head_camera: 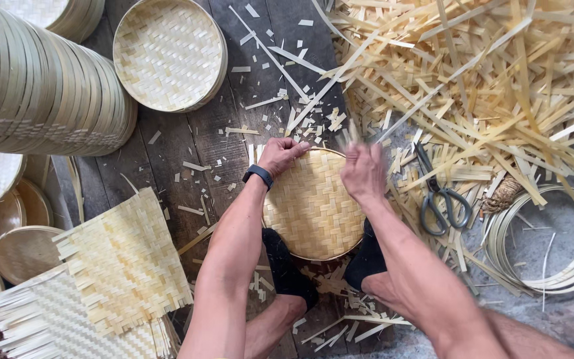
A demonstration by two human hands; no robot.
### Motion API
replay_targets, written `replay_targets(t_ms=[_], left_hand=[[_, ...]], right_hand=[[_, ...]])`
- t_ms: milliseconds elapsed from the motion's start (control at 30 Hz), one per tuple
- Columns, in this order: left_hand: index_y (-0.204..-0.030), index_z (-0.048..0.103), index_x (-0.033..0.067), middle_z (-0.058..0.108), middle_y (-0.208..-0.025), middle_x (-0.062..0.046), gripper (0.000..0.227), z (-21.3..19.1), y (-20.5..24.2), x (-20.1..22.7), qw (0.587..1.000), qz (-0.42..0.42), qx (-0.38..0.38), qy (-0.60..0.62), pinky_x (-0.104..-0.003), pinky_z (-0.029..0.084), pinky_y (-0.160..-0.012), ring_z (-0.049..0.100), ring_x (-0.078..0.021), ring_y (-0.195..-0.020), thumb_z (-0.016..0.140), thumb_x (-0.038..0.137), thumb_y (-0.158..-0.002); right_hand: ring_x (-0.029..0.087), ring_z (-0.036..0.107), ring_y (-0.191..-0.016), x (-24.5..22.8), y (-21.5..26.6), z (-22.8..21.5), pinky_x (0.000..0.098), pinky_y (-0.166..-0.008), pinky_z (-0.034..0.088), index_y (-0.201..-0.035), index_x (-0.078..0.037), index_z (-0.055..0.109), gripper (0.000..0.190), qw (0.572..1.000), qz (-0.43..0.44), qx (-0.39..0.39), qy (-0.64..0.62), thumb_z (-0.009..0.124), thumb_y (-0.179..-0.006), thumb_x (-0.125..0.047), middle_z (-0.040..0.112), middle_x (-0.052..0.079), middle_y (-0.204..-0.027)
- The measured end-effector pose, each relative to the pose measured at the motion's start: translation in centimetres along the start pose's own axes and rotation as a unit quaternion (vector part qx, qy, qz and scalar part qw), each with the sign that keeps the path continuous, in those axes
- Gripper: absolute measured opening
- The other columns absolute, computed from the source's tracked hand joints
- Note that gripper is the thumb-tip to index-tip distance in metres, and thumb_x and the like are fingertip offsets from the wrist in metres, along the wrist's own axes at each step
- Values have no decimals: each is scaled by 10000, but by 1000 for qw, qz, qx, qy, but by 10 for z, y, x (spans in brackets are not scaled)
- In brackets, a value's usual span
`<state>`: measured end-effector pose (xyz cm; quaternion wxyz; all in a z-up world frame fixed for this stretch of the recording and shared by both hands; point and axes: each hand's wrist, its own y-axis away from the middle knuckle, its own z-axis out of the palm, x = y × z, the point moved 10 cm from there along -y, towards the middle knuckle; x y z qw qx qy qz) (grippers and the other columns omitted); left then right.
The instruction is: The person assembles a bamboo steamer basket by placing a woven mat into a circular frame and trimming the excess bamboo with shears.
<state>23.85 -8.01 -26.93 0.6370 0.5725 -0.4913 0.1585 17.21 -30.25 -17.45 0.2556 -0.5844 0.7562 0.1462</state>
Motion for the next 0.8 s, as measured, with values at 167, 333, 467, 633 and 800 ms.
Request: replay_targets(t_ms=[167,333,467,633,800], left_hand=[[-787,782,67,633,-645,21,368,-1,-3,-7,1000,-6,3,-8,-275,426,-540,521,-71,-587,802,428,-857],[-841,776,46,651,-686,12,388,-2,-1,0,1000,-2,11,-18,-275,449,-588,549,-85,-636,783,433,-873],[-1181,624,58,700,-853,-23,468,-11,1,5,993,96,45,48,-284,522,-717,644,-106,-793,758,396,-887],[-1308,610,29,661,-1204,-127,452,-58,77,23,889,218,392,-94,-418,546,-958,647,-269,-1107,473,406,-1100],[-1151,710,138,729,-1048,-142,545,-35,118,0,891,35,347,-291,-503,543,-869,686,-362,-991,324,520,-1108]], right_hand=[[273,527,-538,48,17,66,483,-614,479,-616,-103,560,711,921,242,-305,11,229,-1074,-534,501,60,-537],[310,561,-610,27,-2,39,506,-649,479,-681,-59,583,675,960,159,-224,-53,261,-1101,-479,551,105,-624],[332,615,-911,-55,-30,18,454,-804,503,-1003,-30,646,547,981,-108,-62,-149,313,-1160,-434,638,201,-996],[274,684,-977,-112,-18,106,443,-881,526,-987,-188,738,464,906,-46,-417,48,390,-1043,-489,732,123,-1046],[245,698,-874,-127,-13,117,398,-672,544,-1062,-282,768,509,865,-124,-452,180,452,-952,-666,738,70,-981]])
